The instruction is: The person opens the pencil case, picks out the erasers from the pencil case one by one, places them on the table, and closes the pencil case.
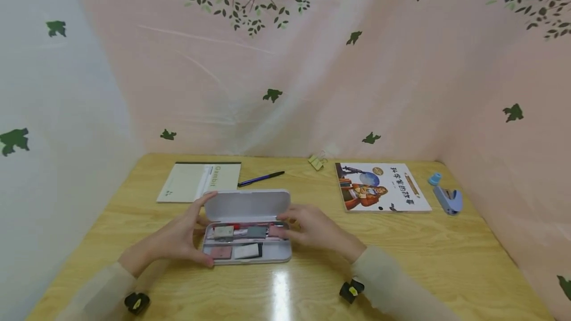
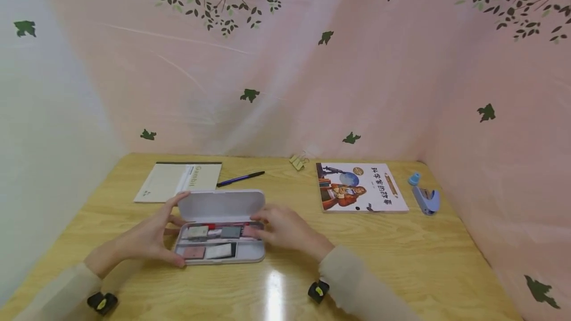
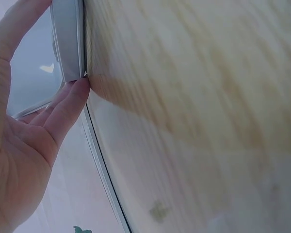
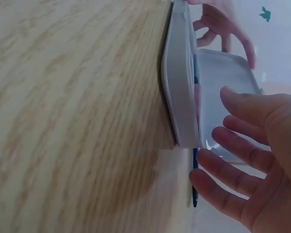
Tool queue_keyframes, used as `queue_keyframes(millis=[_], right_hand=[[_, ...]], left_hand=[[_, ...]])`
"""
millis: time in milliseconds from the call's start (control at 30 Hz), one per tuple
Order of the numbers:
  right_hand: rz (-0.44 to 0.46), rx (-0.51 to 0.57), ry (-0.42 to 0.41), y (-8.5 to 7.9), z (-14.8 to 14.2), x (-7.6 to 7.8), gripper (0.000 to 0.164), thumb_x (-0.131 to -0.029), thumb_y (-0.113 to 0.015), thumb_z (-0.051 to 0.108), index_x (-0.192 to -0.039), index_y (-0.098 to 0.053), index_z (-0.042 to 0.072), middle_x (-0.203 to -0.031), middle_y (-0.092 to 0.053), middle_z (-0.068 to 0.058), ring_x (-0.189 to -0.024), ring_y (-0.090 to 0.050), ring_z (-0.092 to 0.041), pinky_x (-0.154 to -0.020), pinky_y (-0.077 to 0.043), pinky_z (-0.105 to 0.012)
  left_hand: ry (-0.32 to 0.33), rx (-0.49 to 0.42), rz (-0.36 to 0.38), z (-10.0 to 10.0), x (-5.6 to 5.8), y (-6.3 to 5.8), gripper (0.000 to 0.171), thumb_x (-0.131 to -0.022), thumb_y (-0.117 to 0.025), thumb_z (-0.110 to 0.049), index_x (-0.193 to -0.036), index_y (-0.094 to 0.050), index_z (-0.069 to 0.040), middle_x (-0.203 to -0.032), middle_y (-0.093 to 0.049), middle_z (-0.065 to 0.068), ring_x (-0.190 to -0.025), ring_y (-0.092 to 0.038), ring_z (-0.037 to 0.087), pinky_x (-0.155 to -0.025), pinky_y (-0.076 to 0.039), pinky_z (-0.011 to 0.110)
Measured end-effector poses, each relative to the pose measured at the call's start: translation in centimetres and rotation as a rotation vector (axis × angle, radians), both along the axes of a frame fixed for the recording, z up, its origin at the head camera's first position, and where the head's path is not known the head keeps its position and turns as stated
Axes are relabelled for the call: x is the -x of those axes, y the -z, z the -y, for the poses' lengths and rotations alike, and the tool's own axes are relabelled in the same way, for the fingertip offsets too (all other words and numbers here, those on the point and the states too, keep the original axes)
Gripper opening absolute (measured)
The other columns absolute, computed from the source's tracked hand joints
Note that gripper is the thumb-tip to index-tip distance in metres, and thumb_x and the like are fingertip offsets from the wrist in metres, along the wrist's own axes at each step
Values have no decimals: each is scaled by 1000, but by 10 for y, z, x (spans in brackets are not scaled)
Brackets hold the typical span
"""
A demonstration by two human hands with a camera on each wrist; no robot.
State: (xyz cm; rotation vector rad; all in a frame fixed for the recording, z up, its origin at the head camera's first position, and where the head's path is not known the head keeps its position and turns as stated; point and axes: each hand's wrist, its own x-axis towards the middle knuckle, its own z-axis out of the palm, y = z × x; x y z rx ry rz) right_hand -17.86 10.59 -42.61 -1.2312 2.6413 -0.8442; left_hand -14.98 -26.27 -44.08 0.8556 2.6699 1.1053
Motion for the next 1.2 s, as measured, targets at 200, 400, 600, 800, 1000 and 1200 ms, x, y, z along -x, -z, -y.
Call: queue_keyframes(millis=[200,400,600,800,1000,1200], right_hand=[[-109,-96,-1,4,7,0,35,-93,-76,28,-122,-73,10,-117,-70,-4,-100,-65,-13,-86,-55,-27],[-137,-139,17,5,14,-4,34,-93,-76,30,-121,-74,12,-113,-70,-2,-94,-64,-10,-81,-54,-23],[-82,-123,50,6,12,-4,31,-93,-76,29,-120,-75,13,-108,-71,2,-88,-62,-6,-78,-53,-24],[-46,-124,49,6,10,-1,26,-94,-74,28,-116,-76,14,-105,-73,4,-85,-60,-3,-74,-51,-22],[-40,-122,36,6,12,-1,23,-95,-73,28,-114,-77,15,-104,-72,5,-88,-60,-4,-79,-52,-24],[-44,-116,40,6,11,-3,23,-95,-74,26,-114,-77,15,-104,-71,4,-87,-59,-4,-78,-51,-23]], left_hand=[[-4,10,8,-2,2,-1,145,-57,-97,-51,-162,0,-26,-146,-41,25,-108,-67,23,-93,-55,48],[-1,-7,23,2,-1,1,144,-58,-97,-50,-162,1,-27,-148,-37,26,-108,-67,24,-91,-57,45],[4,-15,11,-1,1,1,145,-57,-98,-49,-163,-1,-25,-144,-42,23,-107,-67,24,-92,-56,46],[-2,2,16,-4,2,-1,146,-57,-98,-49,-163,-1,-22,-145,-41,23,-106,-67,22,-92,-56,47],[-4,3,22,-2,2,0,145,-58,-97,-50,-163,-1,-24,-147,-38,22,-107,-67,22,-91,-57,45],[2,0,12,-2,1,-1,145,-58,-98,-49,-163,-1,-24,-144,-42,22,-106,-67,22,-92,-56,45]])
